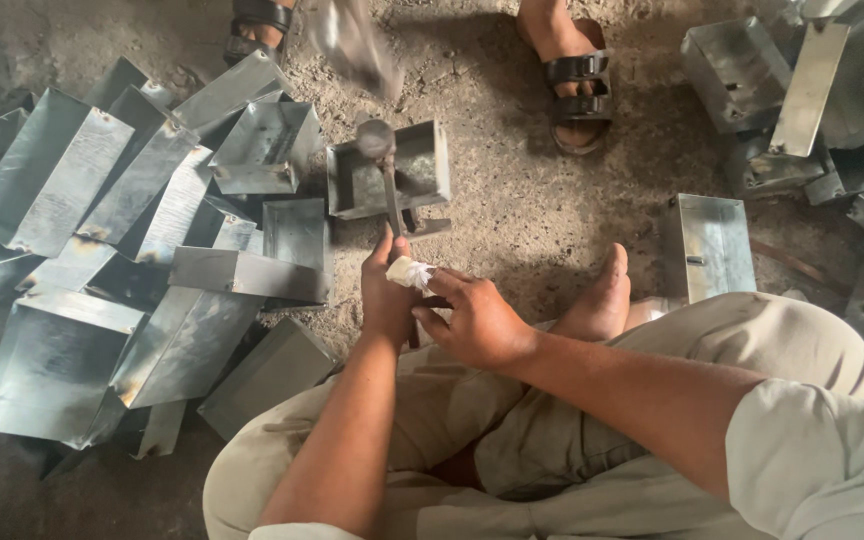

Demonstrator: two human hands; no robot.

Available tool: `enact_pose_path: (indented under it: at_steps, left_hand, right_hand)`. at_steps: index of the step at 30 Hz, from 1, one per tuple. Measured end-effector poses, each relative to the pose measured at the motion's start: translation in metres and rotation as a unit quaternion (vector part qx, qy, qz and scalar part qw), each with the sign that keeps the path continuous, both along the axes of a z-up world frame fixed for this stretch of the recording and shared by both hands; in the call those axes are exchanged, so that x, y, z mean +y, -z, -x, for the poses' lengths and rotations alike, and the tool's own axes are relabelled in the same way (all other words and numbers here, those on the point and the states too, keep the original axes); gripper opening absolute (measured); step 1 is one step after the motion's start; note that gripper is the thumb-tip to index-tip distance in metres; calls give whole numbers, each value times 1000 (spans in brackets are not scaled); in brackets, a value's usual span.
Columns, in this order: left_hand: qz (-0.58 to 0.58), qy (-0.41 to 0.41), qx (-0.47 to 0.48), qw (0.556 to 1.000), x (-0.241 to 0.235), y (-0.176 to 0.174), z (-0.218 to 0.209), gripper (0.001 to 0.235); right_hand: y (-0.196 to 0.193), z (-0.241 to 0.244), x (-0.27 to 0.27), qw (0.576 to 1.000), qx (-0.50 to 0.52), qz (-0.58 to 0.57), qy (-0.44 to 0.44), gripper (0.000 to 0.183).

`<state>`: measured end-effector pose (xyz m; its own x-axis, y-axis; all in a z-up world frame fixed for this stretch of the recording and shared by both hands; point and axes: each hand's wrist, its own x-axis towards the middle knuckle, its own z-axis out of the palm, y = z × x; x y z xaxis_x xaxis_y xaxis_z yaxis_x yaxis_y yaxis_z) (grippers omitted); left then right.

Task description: The person uses a hammer to shape and flatten the edges of small metal boxes while sitting on the floor next to a pile of similar items.

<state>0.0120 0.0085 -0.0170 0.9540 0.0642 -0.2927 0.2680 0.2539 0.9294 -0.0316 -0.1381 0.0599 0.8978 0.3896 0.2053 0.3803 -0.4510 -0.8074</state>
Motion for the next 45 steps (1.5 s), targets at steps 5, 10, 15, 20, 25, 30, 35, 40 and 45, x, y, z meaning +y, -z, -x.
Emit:
enact_pose_path:
  at_steps: [5, 10, 15, 20, 25, 30, 35, 40, 45]
  left_hand:
    - [-74, -13, -31, 997, -1, -17, 1, 50]
    - [-123, -37, -14, 992, 7, -67, 21, 56]
    - [-376, 109, 35, 919, 5, -89, 68, 35]
    - [-369, 267, 198, 868, -23, -81, 92, 52]
    - [-512, 473, 36, 716, -36, -67, 61, 40]
    - [-686, 73, -142, 710, -9, -53, -13, 32]
    - [-644, 21, -156, 748, 34, 21, -73, 21]
    - [-592, 39, -189, 783, 42, 6, -64, 11]
    - [-529, 92, -120, 835, 67, -125, -11, 14]
  right_hand:
    - [-8, -2, -1, 999, 2, -30, -12, 30]
    - [-39, -5, -9, 1000, -12, -28, 6, 32]
    - [-75, -29, -45, 987, -111, -104, 56, 38]
    - [-73, -58, -81, 961, -73, -260, 58, 42]
    - [-72, -61, -88, 971, -45, -217, 87, 42]
    - [-67, -62, -83, 979, -100, -159, 80, 36]
    - [-68, -64, -74, 985, -70, -121, 98, 36]
    - [-64, -70, -84, 985, -45, -100, 135, 36]
    - [-62, -73, -90, 983, -50, -146, 98, 39]
